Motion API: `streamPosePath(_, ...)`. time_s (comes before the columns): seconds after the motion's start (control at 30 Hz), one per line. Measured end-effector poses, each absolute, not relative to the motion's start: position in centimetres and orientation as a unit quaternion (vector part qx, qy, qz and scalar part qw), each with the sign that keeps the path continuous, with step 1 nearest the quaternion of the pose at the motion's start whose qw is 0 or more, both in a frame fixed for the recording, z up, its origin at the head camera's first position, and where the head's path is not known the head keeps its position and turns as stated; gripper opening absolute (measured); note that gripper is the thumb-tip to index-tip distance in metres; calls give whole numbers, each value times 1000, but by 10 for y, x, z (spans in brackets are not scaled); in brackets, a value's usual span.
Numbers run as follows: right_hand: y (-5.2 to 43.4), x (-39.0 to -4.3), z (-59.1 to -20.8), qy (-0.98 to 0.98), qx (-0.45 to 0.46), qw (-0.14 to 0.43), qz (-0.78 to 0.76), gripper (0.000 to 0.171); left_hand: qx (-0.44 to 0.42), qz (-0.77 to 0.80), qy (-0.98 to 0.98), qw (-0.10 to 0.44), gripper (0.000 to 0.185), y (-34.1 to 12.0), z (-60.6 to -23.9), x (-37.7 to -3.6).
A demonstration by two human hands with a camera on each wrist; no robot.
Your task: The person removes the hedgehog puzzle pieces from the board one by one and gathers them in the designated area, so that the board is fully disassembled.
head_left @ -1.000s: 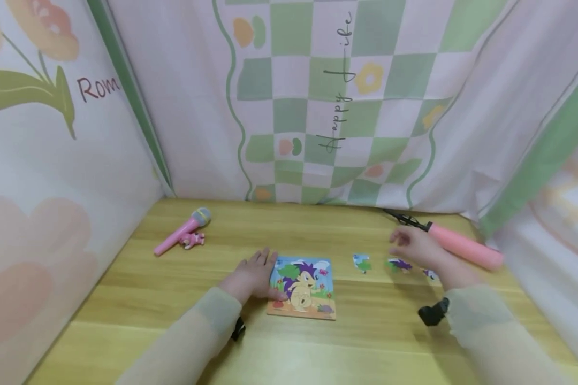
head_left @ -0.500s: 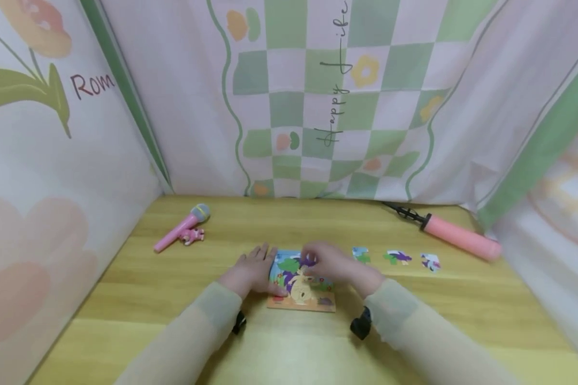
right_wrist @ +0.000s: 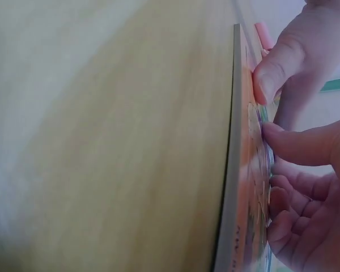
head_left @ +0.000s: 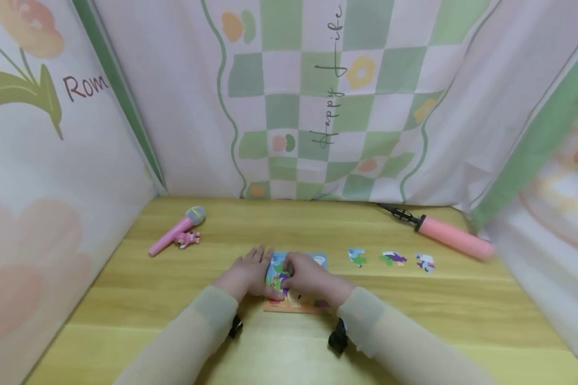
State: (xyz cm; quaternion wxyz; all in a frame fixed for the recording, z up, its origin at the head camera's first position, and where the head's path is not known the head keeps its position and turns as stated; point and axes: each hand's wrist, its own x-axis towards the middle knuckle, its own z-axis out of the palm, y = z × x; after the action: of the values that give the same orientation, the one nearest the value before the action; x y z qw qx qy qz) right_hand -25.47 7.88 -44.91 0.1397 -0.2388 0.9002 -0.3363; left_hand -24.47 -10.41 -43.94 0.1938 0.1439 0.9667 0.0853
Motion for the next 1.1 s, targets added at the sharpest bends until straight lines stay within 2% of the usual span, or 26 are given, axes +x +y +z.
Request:
streamPosePath(0.33, 73, -255, -449, 898, -226, 143, -349, 30, 146, 81, 968, 188, 123, -109, -437, -242)
streamPosePath(0.67, 82, -259, -451, 866, -212, 141, -430, 12, 155, 65, 968, 187, 124, -103, -437, -243)
streamPosePath(1.1, 81, -258, -451, 858, -199, 144, -451, 9, 147, 66, 969, 187, 124, -103, -437, -242)
